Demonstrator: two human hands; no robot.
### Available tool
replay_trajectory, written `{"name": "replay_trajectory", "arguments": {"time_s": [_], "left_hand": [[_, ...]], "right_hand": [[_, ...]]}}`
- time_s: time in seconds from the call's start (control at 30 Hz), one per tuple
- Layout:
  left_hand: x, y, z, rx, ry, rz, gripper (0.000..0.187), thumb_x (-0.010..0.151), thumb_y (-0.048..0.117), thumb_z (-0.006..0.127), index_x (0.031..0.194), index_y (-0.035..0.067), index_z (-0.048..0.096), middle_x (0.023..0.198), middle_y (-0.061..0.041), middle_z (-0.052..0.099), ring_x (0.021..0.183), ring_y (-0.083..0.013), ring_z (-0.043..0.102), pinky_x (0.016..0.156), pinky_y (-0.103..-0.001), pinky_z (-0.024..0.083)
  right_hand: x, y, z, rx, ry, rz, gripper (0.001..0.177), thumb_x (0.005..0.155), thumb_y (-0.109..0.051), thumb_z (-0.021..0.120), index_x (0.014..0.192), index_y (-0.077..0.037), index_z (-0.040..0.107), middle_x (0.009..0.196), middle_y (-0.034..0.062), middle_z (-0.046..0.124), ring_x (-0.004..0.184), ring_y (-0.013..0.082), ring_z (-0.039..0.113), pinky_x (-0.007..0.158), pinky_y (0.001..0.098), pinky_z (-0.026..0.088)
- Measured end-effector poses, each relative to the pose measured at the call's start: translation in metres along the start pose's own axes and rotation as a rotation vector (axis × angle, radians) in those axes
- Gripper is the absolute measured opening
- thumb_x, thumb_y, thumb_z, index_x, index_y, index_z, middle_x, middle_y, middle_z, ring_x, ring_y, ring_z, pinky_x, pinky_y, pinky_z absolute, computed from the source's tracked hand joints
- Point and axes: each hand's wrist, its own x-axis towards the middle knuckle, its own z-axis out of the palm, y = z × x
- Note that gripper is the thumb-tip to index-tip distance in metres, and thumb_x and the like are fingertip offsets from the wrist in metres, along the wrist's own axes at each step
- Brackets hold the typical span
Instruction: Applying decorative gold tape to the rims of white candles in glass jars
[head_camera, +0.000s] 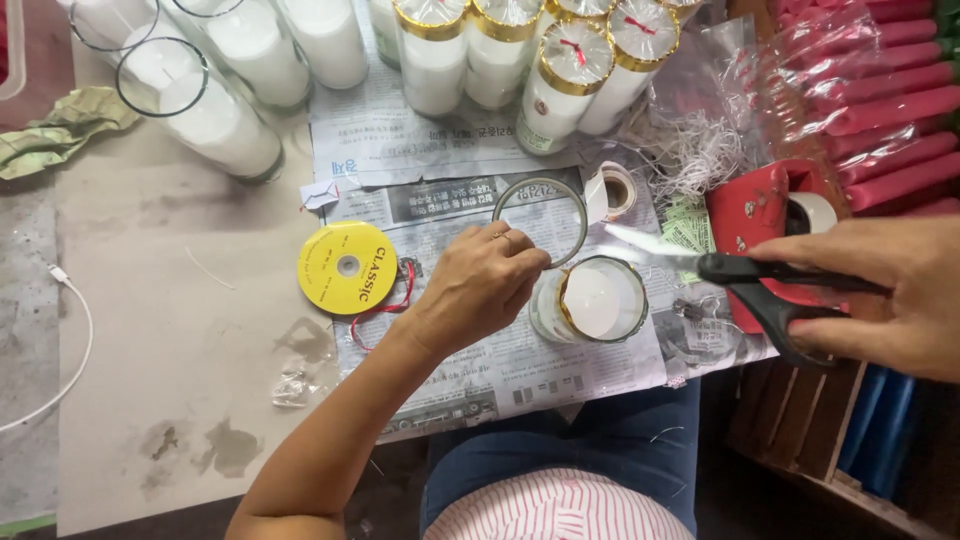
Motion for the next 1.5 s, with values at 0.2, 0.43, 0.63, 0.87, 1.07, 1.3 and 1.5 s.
{"name": "replay_trajectory", "arguments": {"time_s": [0.2,0.43,0.63,0.87,1.07,1.3,1.5], "left_hand": [[0.003,-0.003,0.001,0.015,0.032,0.008,0.021,0.1,0.006,0.06,0.08,0.008,0.064,0.078,-0.006,0.063,0.067,-0.0244,0.054,0.057,-0.038,0.042],[0.006,-0.005,0.002,0.065,-0.016,0.015,0.023,0.097,0.005,0.064,0.074,0.01,0.063,0.076,-0.004,0.064,0.068,-0.0237,0.054,0.057,-0.038,0.042],[0.008,0.0,-0.002,0.179,-0.003,0.034,0.016,0.093,0.006,0.069,0.078,0.012,0.069,0.077,-0.003,0.067,0.07,-0.022,0.058,0.056,-0.036,0.041],[-0.018,-0.033,0.013,0.175,-0.053,-0.167,0.011,0.1,0.008,0.068,0.093,0.008,0.076,0.076,-0.006,0.073,0.067,-0.0183,0.065,0.058,-0.03,0.054],[-0.045,-0.006,0.031,0.101,0.033,-0.274,0.055,0.078,0.013,0.083,0.129,0.008,0.065,0.121,-0.02,0.072,0.118,-0.0401,0.06,0.091,-0.048,0.053],[-0.036,0.056,0.063,-0.495,0.277,-0.307,0.09,0.078,0.04,0.086,0.148,-0.002,0.047,0.136,-0.026,0.06,0.127,-0.043,0.058,0.107,-0.049,0.048],[-0.025,0.06,0.075,-0.524,0.263,-0.393,0.103,0.07,0.049,0.089,0.149,0.002,0.045,0.139,-0.019,0.06,0.129,-0.0362,0.058,0.111,-0.045,0.046]], "right_hand": [[0.093,-0.132,-0.071,-0.804,-0.849,0.337,0.046,0.08,-0.073,0.066,0.124,-0.068,0.054,0.078,-0.029,0.082,0.067,-0.0071,0.072,0.065,0.0126,0.054],[0.129,-0.179,-0.068,-0.697,-0.879,0.302,0.036,0.078,-0.061,0.074,0.107,-0.04,0.08,0.071,-0.0043,0.082,0.079,0.0148,0.073,0.067,0.0324,0.053],[0.146,-0.177,-0.042,-0.629,-0.846,0.154,0.029,0.083,-0.039,0.072,0.075,-0.012,0.069,0.066,0.0023,0.064,0.06,0.0173,0.053,0.054,0.0324,0.038],[0.132,-0.129,-0.029,-0.62,-0.699,0.366,0.017,0.095,-0.021,0.064,0.102,-0.015,0.077,0.079,0.0013,0.073,0.063,0.0156,0.063,0.051,0.0284,0.049],[0.074,-0.045,0.097,-0.1,-0.487,0.545,0.02,0.097,-0.021,0.067,0.117,-0.018,0.072,0.094,0.0036,0.075,0.077,0.016,0.067,0.071,0.0254,0.057],[0.026,0.019,0.262,-0.135,0.128,0.244,0.041,0.085,-0.021,0.069,0.126,-0.016,0.07,0.117,0.0081,0.071,0.106,0.0303,0.071,0.091,0.0425,0.059],[-0.021,0.015,0.207,0.04,0.455,0.109,0.041,0.089,-0.026,0.076,0.128,-0.014,0.071,0.114,0.0096,0.071,0.111,0.0299,0.069,0.091,0.0396,0.058]]}}
